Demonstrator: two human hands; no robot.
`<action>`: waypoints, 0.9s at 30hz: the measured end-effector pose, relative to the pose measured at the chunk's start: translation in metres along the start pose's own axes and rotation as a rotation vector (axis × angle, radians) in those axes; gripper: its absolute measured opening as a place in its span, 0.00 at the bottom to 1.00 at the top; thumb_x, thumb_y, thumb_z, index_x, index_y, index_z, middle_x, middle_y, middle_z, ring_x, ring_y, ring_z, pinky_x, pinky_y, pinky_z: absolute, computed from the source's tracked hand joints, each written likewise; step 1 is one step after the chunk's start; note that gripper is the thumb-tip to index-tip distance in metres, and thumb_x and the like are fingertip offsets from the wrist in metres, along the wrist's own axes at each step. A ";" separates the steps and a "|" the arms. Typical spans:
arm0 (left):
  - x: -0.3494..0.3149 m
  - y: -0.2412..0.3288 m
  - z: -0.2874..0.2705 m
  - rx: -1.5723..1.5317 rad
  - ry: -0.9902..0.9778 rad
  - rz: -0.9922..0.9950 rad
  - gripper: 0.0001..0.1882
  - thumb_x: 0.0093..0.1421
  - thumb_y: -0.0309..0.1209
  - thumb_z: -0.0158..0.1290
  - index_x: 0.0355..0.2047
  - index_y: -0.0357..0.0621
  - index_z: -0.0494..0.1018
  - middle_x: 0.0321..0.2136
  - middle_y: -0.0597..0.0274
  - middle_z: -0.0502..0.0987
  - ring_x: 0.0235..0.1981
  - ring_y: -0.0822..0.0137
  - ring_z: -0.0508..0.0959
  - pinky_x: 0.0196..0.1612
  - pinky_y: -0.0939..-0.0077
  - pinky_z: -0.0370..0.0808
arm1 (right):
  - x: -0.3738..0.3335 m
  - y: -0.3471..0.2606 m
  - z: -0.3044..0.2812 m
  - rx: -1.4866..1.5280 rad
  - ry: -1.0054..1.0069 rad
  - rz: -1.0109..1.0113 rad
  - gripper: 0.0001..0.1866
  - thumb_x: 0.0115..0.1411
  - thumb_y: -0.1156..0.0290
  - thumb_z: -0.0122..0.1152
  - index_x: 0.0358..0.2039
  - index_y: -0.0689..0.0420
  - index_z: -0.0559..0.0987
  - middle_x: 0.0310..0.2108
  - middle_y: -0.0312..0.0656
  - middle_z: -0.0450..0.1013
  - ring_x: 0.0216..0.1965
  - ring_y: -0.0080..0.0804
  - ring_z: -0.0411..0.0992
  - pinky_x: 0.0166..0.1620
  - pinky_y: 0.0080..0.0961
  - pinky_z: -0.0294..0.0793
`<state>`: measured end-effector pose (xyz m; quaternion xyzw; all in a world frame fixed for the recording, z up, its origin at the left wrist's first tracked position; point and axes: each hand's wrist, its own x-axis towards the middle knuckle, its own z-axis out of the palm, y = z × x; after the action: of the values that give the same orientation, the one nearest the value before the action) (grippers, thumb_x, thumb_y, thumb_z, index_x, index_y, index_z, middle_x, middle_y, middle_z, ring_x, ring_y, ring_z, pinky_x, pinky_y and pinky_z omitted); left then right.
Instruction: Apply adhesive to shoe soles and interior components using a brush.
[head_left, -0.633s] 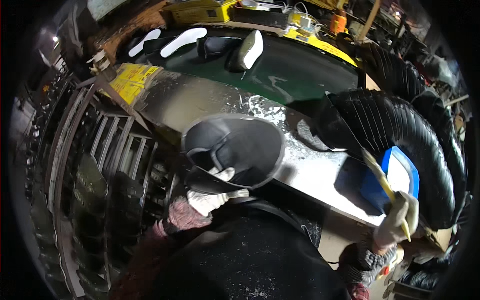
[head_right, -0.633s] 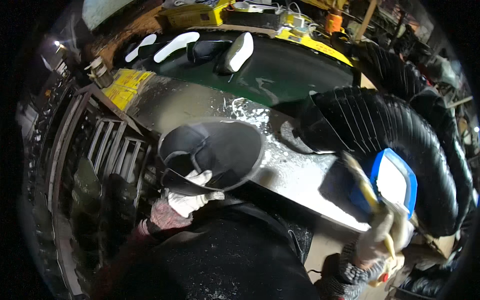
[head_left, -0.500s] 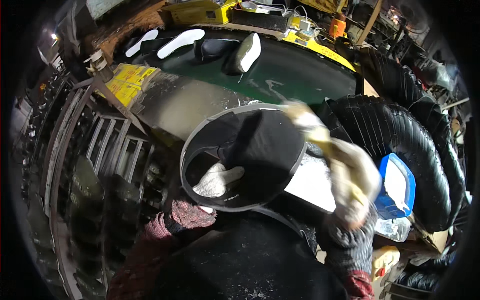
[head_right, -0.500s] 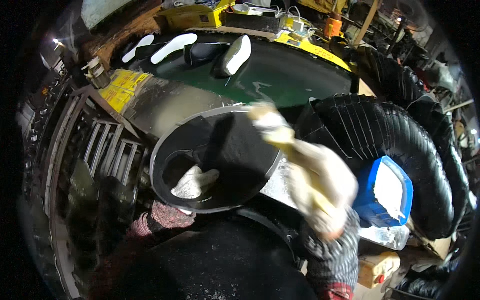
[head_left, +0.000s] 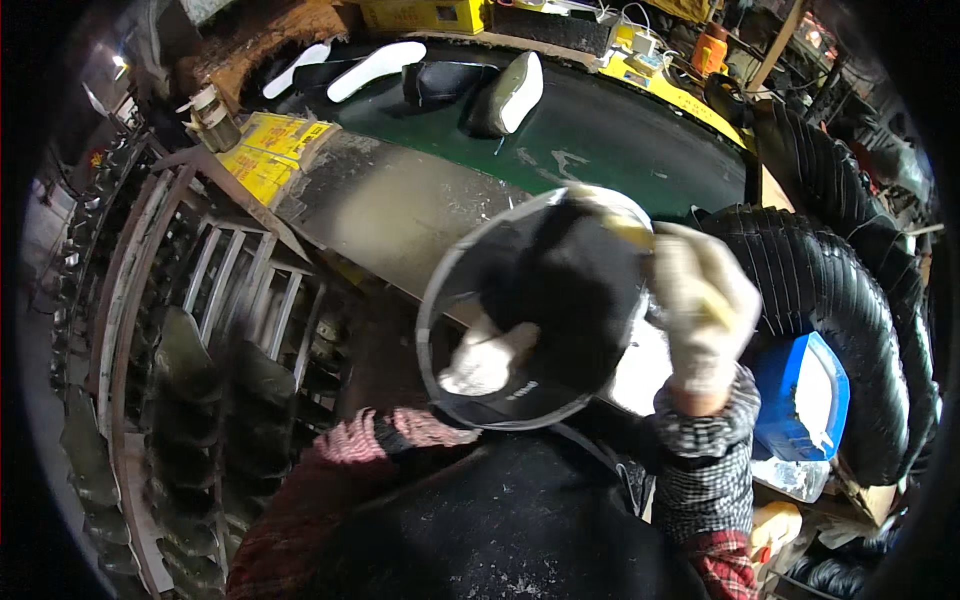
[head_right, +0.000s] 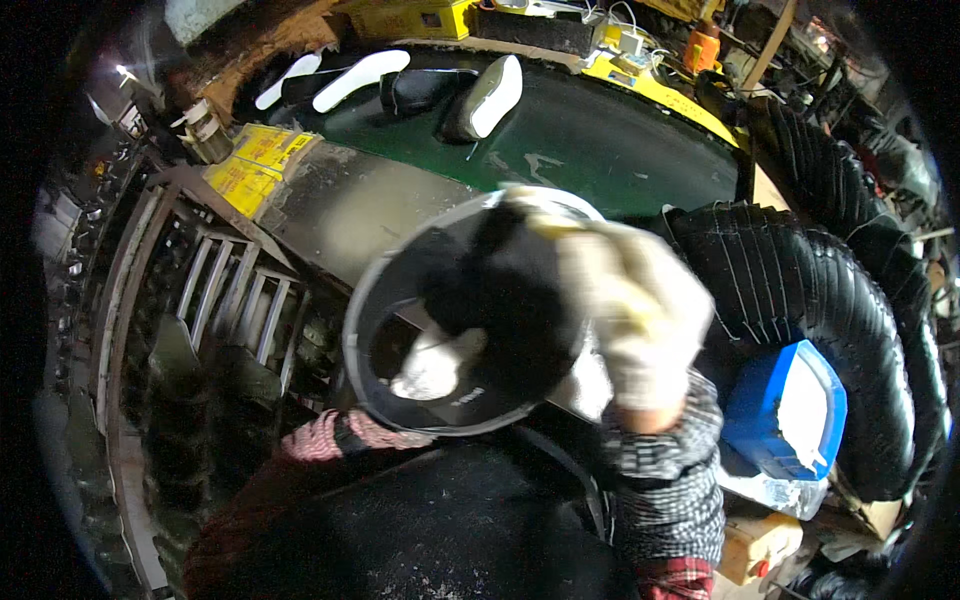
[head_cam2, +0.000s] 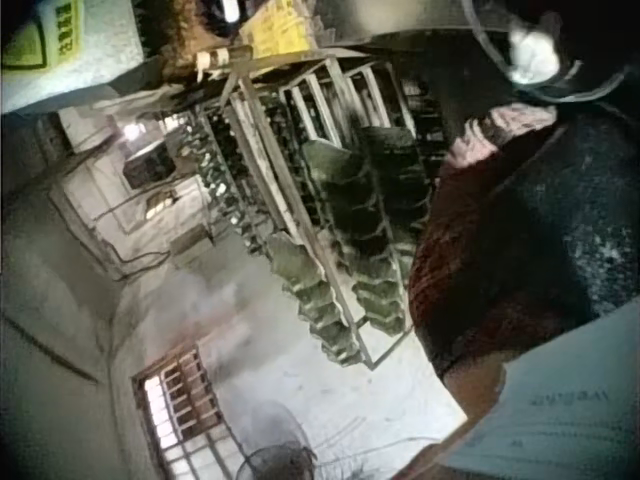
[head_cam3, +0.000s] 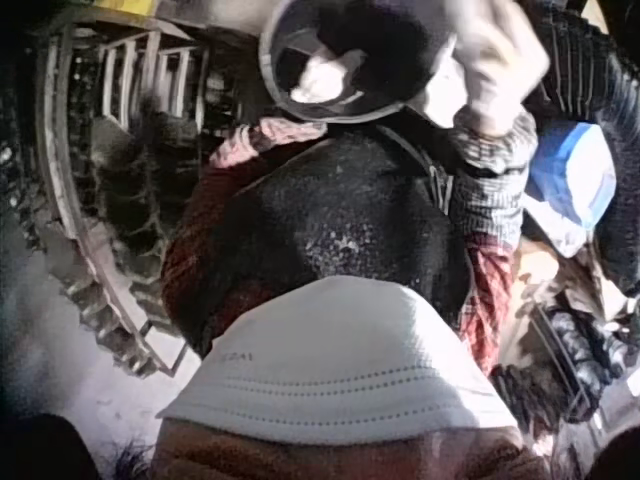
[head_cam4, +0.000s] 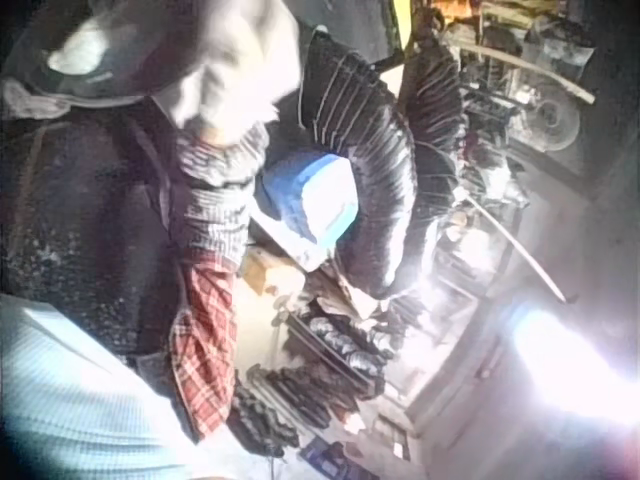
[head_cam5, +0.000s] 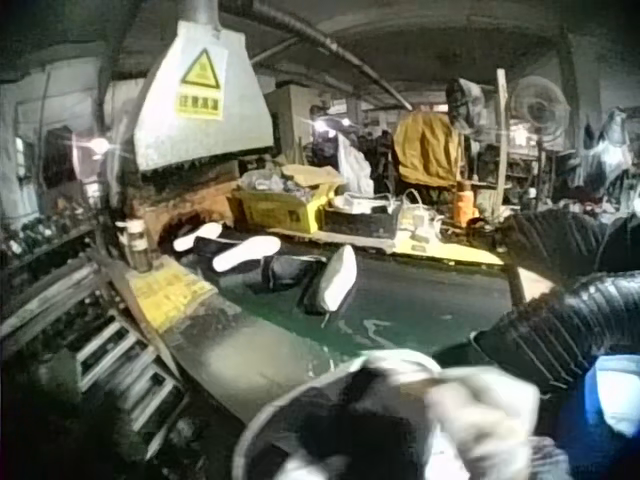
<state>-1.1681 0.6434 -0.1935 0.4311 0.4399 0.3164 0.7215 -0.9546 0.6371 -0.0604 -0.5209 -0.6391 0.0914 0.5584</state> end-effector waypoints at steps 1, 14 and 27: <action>0.010 -0.003 0.009 -0.049 -0.068 0.070 0.21 0.65 0.28 0.47 0.57 0.39 0.62 0.48 0.60 0.73 0.43 0.72 0.75 0.43 0.79 0.74 | 0.002 -0.015 0.020 0.008 -0.146 -0.112 0.12 0.56 0.65 0.63 0.35 0.60 0.79 0.25 0.41 0.75 0.19 0.31 0.72 0.24 0.24 0.71; 0.034 0.073 -0.009 0.282 -0.143 0.223 0.21 0.65 0.28 0.46 0.58 0.39 0.61 0.49 0.58 0.73 0.43 0.69 0.76 0.43 0.78 0.75 | -0.105 0.003 -0.082 0.160 -0.111 0.474 0.12 0.62 0.71 0.55 0.41 0.67 0.75 0.27 0.40 0.75 0.26 0.25 0.72 0.28 0.17 0.72; -0.031 0.063 0.026 -0.237 0.094 0.319 0.22 0.64 0.27 0.46 0.59 0.38 0.60 0.50 0.56 0.72 0.43 0.66 0.77 0.42 0.78 0.76 | -0.092 0.062 -0.079 0.183 0.013 -0.125 0.14 0.63 0.70 0.51 0.41 0.69 0.75 0.32 0.49 0.75 0.31 0.31 0.75 0.35 0.23 0.76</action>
<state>-1.1617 0.6358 -0.1188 0.3922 0.3589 0.4960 0.6865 -0.8711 0.5570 -0.1326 -0.4273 -0.6557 0.1107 0.6125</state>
